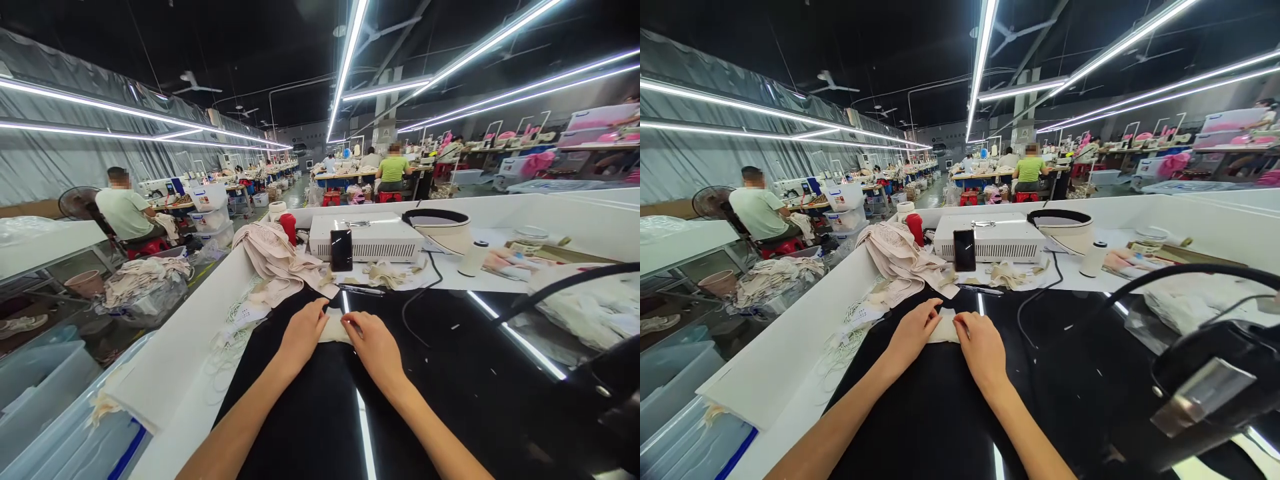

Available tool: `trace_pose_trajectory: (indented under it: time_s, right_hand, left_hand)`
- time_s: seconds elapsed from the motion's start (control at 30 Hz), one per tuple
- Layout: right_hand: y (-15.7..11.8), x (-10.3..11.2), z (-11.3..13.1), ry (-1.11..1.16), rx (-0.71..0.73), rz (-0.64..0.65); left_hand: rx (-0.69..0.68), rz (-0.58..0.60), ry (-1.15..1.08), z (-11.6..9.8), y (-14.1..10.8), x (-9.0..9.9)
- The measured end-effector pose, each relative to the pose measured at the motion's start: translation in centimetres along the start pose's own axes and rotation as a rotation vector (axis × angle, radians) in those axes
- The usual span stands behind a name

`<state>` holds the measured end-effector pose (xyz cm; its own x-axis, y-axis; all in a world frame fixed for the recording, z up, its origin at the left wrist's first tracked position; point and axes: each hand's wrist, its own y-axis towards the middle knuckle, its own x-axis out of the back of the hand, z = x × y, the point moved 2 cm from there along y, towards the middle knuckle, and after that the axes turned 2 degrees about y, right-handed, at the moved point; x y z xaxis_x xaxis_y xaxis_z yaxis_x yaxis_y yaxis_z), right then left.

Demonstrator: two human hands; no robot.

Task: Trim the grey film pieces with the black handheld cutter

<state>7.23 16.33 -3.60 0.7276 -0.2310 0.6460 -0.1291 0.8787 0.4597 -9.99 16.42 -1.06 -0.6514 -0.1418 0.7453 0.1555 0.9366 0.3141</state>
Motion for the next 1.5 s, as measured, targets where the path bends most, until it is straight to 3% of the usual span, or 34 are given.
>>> trace_pose_trajectory:
  time_s: [0.33,0.53,0.7,0.8,0.87,0.97,1.07,1.17,1.3,1.5]
  right_hand:
    - [-0.7,-1.0,-0.8,-0.212,0.090,0.059]
    - [-1.1,0.5,2.1,-0.192,0.131,0.015]
    - [-4.6,2.4,5.9,-0.088,0.285,0.110]
    - [-8.6,4.9,6.4,-0.016,0.396,0.224]
    - [-11.4,7.7,5.6,0.054,0.429,0.307]
    - [-15.0,13.0,2.4,0.016,0.184,0.353]
    - [-17.8,18.4,-1.6,-0.073,-0.127,0.223]
    - [-19.9,21.9,-4.8,-0.233,-0.237,0.047]
    - [-21.5,22.7,-6.9,-0.328,-0.263,0.013]
    - [-21.6,20.4,-7.6,-0.419,-0.183,0.039]
  left_hand:
    - [-0.127,0.022,0.398,1.6,-0.3,-2.4]
    - [-0.208,-0.076,0.508,0.7,-0.9,-1.4]
    - [-0.326,-0.169,0.445,1.0,-0.8,-0.5]
    - [-0.416,-0.159,0.387,0.6,-0.6,-0.3]
    - [-0.491,-0.131,0.350,-0.3,-0.8,-0.4]
    - [-0.620,-0.064,0.302,-2.7,-1.7,-0.9]
    - [-0.744,0.031,0.267,-5.7,-3.6,-2.3]
    - [-0.869,0.123,0.250,-8.8,-6.3,-4.6]
    - [-0.994,0.239,0.226,-12.4,-9.4,-8.0]
    - [-0.983,0.258,0.177,-16.2,-10.9,-11.4]
